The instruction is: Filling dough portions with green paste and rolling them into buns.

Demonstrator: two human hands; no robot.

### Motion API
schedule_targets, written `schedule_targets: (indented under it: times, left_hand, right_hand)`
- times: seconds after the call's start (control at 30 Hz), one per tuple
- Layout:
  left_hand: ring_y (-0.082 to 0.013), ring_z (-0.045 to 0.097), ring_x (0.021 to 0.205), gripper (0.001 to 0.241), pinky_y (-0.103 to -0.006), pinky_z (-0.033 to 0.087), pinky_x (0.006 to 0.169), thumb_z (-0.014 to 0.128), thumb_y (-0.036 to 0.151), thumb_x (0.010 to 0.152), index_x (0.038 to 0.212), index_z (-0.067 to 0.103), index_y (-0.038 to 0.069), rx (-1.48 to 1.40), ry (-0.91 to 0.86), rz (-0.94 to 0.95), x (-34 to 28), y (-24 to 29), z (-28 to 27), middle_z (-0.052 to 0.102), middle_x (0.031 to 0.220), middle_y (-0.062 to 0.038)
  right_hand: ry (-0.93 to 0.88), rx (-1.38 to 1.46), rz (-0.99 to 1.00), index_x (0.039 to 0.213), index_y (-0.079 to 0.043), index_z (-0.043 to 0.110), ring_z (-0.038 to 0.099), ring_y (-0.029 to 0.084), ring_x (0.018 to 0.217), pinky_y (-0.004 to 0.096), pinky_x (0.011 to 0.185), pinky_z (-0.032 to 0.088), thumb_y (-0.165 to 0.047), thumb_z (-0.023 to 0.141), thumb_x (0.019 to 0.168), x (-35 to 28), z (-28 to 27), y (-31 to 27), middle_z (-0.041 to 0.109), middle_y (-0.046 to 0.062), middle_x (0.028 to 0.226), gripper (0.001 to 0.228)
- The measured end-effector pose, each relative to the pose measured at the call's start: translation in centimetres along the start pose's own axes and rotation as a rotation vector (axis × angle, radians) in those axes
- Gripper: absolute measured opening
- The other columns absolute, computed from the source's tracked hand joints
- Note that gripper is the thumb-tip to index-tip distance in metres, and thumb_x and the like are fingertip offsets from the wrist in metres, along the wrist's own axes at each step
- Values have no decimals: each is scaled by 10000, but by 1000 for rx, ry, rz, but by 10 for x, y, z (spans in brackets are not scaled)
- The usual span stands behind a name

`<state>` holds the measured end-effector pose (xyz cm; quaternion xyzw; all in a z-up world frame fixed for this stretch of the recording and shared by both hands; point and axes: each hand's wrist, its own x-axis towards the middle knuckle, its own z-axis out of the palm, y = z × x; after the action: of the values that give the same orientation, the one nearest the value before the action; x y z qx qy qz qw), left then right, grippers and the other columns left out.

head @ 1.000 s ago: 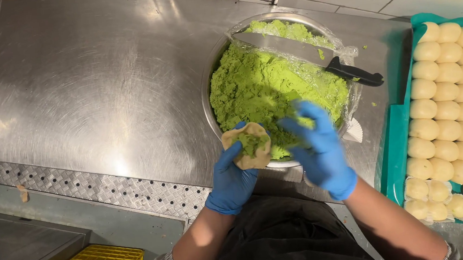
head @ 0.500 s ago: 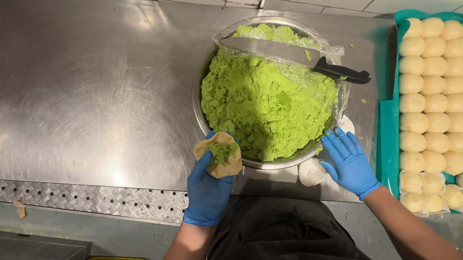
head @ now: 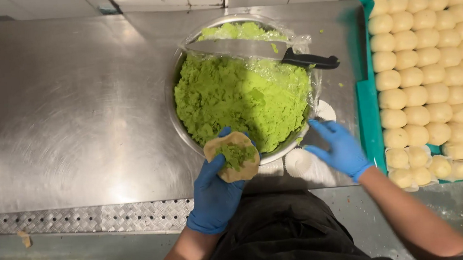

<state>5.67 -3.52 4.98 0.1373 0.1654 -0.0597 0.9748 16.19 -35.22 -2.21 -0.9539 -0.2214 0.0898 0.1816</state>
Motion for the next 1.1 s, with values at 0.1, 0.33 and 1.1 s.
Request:
schedule_targets:
  times: [0.1, 0.33, 1.1]
  left_hand:
    - [-321, 522, 1362, 621, -502, 436, 1148, 544, 196, 975, 1540, 340, 40, 18, 21, 4, 1, -8, -3, 501, 1465, -162]
    - [-305, 528, 1347, 619, -483, 436, 1131, 549, 220, 986, 1548, 355, 48, 15, 57, -8, -2, -12, -5, 512, 1459, -161]
    - [-287, 556, 1325, 597, -430, 427, 1153, 574, 207, 958, 1501, 423, 8, 16, 51, -51, -4, -10, 6, 581, 1391, -149]
  right_hand:
    - [102, 27, -45, 1478, -127, 560, 608, 327, 961, 408, 857, 526, -321, 824, 821, -4, 51, 17, 610, 134, 1077, 734]
    - [250, 437, 173, 1419, -82, 536, 559, 253, 927, 359, 801, 523, -252, 890, 746, 12, 53, 4, 520, 150, 1120, 779]
    - [210, -260, -360, 1057, -105, 702, 647, 328, 921, 511, 814, 520, -234, 795, 758, -26, -2, -45, 651, 67, 1080, 338]
